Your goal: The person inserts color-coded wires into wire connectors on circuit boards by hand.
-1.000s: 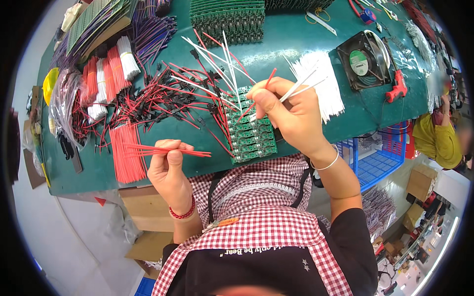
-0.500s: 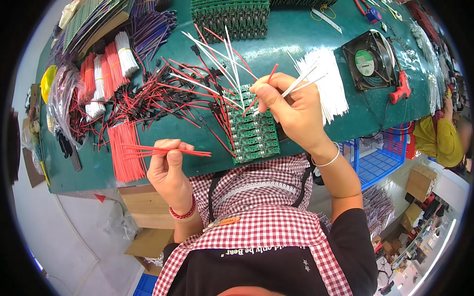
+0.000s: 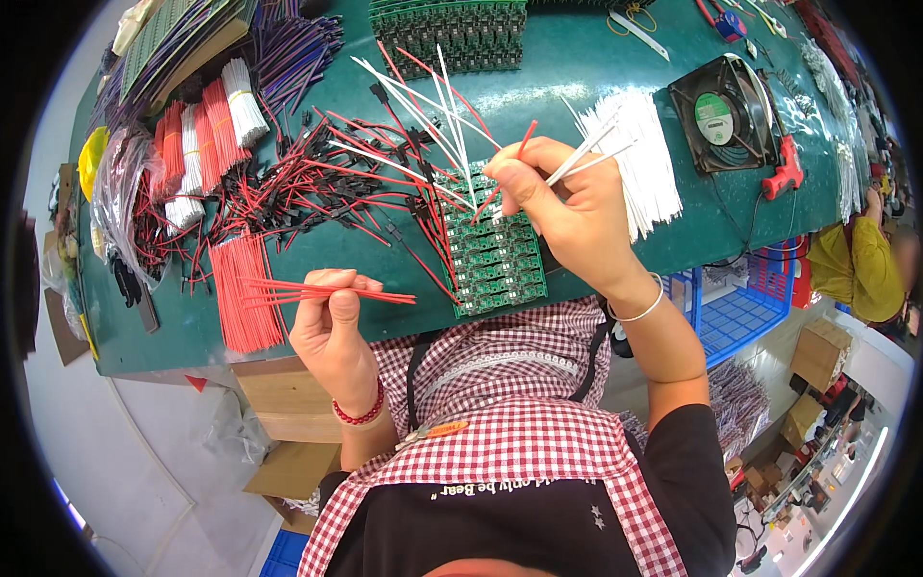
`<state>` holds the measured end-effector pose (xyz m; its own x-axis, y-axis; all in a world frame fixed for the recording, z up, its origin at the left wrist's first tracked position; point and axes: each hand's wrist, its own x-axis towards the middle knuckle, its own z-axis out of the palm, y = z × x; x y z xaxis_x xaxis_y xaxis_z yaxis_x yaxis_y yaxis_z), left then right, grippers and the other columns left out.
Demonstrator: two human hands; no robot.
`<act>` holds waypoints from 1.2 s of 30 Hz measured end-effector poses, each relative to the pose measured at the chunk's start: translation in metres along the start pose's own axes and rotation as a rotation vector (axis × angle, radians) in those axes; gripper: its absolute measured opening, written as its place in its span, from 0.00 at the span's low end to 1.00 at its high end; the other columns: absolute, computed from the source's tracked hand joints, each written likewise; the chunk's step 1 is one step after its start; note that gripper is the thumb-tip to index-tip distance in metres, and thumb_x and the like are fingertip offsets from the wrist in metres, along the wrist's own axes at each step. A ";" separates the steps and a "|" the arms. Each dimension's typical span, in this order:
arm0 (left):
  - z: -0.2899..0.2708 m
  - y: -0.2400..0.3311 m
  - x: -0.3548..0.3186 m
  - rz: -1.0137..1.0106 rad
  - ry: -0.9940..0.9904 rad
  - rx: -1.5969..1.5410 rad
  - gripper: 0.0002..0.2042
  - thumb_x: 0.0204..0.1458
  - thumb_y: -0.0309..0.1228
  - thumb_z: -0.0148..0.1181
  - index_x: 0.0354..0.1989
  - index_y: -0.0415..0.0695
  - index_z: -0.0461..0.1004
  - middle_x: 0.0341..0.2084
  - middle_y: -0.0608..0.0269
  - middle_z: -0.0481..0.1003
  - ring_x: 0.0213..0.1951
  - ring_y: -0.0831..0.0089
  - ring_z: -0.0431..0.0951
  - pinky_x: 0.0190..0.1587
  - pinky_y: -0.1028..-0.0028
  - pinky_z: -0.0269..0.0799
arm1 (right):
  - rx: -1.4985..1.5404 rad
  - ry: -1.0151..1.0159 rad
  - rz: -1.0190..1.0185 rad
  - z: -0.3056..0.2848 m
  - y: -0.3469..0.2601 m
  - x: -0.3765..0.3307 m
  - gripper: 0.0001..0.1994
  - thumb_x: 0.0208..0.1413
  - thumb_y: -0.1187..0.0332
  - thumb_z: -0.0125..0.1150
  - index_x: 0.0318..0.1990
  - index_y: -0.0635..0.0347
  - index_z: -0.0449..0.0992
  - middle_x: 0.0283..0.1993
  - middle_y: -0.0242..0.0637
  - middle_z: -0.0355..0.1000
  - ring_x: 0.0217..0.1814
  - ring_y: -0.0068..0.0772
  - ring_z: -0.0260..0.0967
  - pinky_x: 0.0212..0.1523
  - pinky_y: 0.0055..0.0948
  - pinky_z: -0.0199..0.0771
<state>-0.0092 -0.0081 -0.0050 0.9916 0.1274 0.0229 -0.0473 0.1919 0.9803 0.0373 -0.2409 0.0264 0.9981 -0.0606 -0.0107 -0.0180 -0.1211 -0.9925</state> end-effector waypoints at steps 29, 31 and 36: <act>0.015 0.009 0.002 0.028 -0.050 0.155 0.05 0.54 0.22 0.62 0.36 0.34 0.78 0.32 0.57 0.78 0.32 0.70 0.80 0.37 0.76 0.75 | -0.133 -0.145 0.127 0.011 -0.011 0.016 0.10 0.58 0.67 0.63 0.40 0.67 0.80 0.22 0.28 0.72 0.23 0.12 0.67 0.25 0.18 0.67; 0.017 0.010 0.003 0.030 -0.068 0.139 0.05 0.54 0.22 0.62 0.37 0.34 0.78 0.32 0.57 0.78 0.32 0.70 0.81 0.36 0.76 0.75 | -0.139 -0.145 0.131 0.011 -0.009 0.016 0.11 0.57 0.67 0.63 0.42 0.66 0.79 0.21 0.28 0.72 0.23 0.12 0.67 0.25 0.18 0.67; 0.023 0.009 0.002 0.029 -0.065 0.146 0.05 0.54 0.23 0.62 0.37 0.34 0.78 0.31 0.58 0.78 0.32 0.71 0.81 0.36 0.76 0.75 | -0.142 -0.160 0.106 0.010 -0.006 0.013 0.17 0.57 0.68 0.63 0.52 0.65 0.76 0.19 0.28 0.70 0.21 0.13 0.63 0.23 0.19 0.64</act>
<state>-0.0046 -0.0287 0.0083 0.9960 0.0663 0.0601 -0.0631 0.0450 0.9970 0.0508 -0.2307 0.0306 0.9866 0.0760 -0.1441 -0.1198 -0.2612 -0.9578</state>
